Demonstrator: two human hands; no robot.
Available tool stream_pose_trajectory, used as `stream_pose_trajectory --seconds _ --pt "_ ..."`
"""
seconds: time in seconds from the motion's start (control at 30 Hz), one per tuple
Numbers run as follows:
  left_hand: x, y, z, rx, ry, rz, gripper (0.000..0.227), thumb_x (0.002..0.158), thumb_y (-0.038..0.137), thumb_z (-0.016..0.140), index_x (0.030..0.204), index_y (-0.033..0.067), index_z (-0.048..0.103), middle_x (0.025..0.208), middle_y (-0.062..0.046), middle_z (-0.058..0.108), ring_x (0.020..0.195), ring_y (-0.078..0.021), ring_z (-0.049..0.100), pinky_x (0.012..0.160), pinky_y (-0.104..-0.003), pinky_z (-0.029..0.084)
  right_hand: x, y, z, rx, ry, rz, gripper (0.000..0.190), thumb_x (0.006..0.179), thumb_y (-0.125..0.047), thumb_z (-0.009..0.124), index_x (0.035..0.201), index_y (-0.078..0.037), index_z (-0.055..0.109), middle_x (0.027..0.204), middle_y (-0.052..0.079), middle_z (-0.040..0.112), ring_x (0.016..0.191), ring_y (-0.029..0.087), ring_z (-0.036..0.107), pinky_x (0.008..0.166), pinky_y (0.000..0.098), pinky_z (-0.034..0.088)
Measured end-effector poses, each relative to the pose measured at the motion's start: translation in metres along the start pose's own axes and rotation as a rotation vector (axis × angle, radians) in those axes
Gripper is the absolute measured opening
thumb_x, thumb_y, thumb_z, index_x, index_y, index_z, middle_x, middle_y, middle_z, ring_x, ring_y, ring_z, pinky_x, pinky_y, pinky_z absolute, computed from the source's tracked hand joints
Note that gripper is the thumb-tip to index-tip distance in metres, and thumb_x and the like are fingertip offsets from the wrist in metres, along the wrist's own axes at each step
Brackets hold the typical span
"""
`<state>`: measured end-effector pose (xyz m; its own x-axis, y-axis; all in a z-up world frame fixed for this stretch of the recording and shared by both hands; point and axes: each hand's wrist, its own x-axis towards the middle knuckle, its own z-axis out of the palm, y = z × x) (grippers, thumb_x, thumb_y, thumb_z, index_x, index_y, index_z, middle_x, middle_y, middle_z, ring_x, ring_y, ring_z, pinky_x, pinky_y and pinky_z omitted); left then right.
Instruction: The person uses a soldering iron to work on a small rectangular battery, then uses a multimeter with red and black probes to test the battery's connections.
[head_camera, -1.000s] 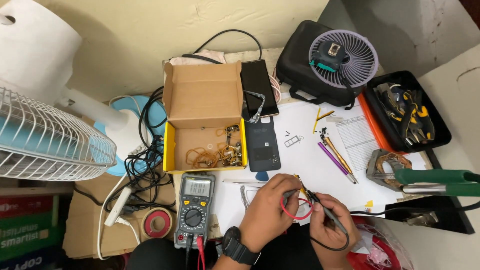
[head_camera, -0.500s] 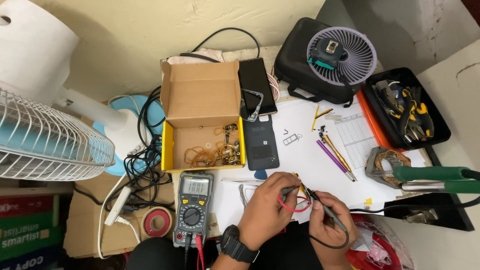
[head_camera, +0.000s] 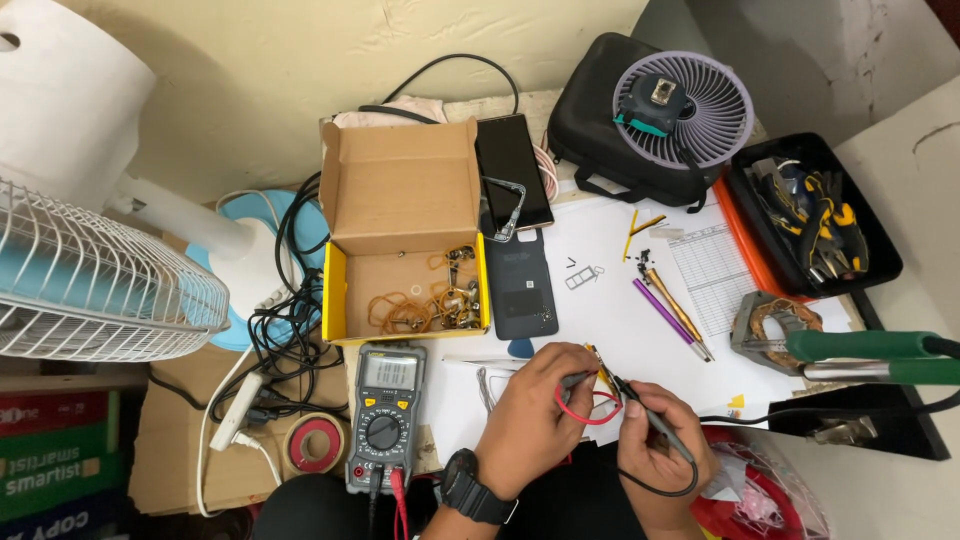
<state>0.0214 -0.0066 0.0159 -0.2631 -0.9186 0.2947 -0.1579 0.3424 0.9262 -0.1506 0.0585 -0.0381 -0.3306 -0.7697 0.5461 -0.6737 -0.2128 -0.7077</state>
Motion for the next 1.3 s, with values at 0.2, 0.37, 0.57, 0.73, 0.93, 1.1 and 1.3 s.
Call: stream_pose_trajectory --seconds 0.2,0.37,0.57,0.73,0.93,1.1,1.3 --pt "0.001 0.001 0.000 0.004 0.006 0.012 0.017 0.111 0.003 0.063 0.124 0.0011 0.074 0.125 -0.013 0.076 0.122 -0.0314 0.079 0.108 -0.041 0.063 -0.002 0.005 0.000 0.019 -0.007 0.019 0.015 0.109 -0.006 0.077 0.118 0.005 0.071 0.120 0.021 0.085 0.104 0.026 0.085 0.091 0.0339 0.072" --pt "0.000 -0.001 0.002 0.005 0.012 0.003 0.016 0.111 0.004 0.064 0.123 0.0021 0.074 0.126 -0.013 0.077 0.122 -0.0308 0.079 0.109 -0.041 0.062 -0.003 0.006 0.000 0.012 -0.007 0.001 0.014 0.109 -0.004 0.077 0.117 0.006 0.071 0.120 0.021 0.084 0.104 0.026 0.084 0.093 0.0345 0.072" --pt "0.001 -0.001 0.003 -0.008 0.020 0.031 0.019 0.110 0.000 0.063 0.126 0.0014 0.073 0.127 -0.015 0.076 0.122 -0.0320 0.079 0.107 -0.041 0.064 -0.004 0.007 0.000 0.025 -0.023 0.019 0.015 0.109 -0.005 0.075 0.118 0.005 0.071 0.121 0.022 0.084 0.107 0.028 0.084 0.096 0.0358 0.072" --pt "0.002 -0.001 0.004 0.015 0.027 0.035 0.017 0.111 0.001 0.064 0.124 0.0010 0.073 0.125 -0.014 0.077 0.122 -0.0319 0.079 0.108 -0.042 0.065 0.001 0.005 -0.001 0.011 -0.013 -0.023 0.011 0.108 -0.006 0.075 0.113 0.004 0.072 0.117 0.020 0.084 0.105 0.028 0.085 0.097 0.0377 0.072" --pt "0.004 0.001 0.004 0.010 0.039 0.051 0.016 0.111 -0.001 0.063 0.124 0.0002 0.072 0.125 -0.015 0.077 0.122 -0.0314 0.079 0.108 -0.041 0.065 0.002 0.007 -0.001 0.023 -0.010 -0.045 0.011 0.108 -0.004 0.075 0.114 0.005 0.072 0.118 0.021 0.084 0.106 0.028 0.086 0.098 0.0374 0.072" --pt "0.004 0.001 0.004 0.023 0.014 0.046 0.015 0.111 0.000 0.064 0.123 -0.0004 0.074 0.125 -0.014 0.079 0.123 -0.0312 0.080 0.109 -0.041 0.065 0.001 0.008 0.000 0.018 0.006 -0.042 0.011 0.108 -0.004 0.076 0.114 0.004 0.073 0.118 0.021 0.084 0.105 0.028 0.086 0.095 0.0360 0.072" --pt "0.003 0.000 0.005 0.050 -0.002 0.021 0.016 0.111 0.002 0.065 0.124 0.0013 0.075 0.127 -0.013 0.079 0.124 -0.0301 0.080 0.110 -0.041 0.064 0.002 0.007 -0.001 0.019 -0.006 -0.049 0.013 0.108 -0.006 0.075 0.115 0.004 0.072 0.119 0.022 0.084 0.106 0.029 0.086 0.096 0.0370 0.072"
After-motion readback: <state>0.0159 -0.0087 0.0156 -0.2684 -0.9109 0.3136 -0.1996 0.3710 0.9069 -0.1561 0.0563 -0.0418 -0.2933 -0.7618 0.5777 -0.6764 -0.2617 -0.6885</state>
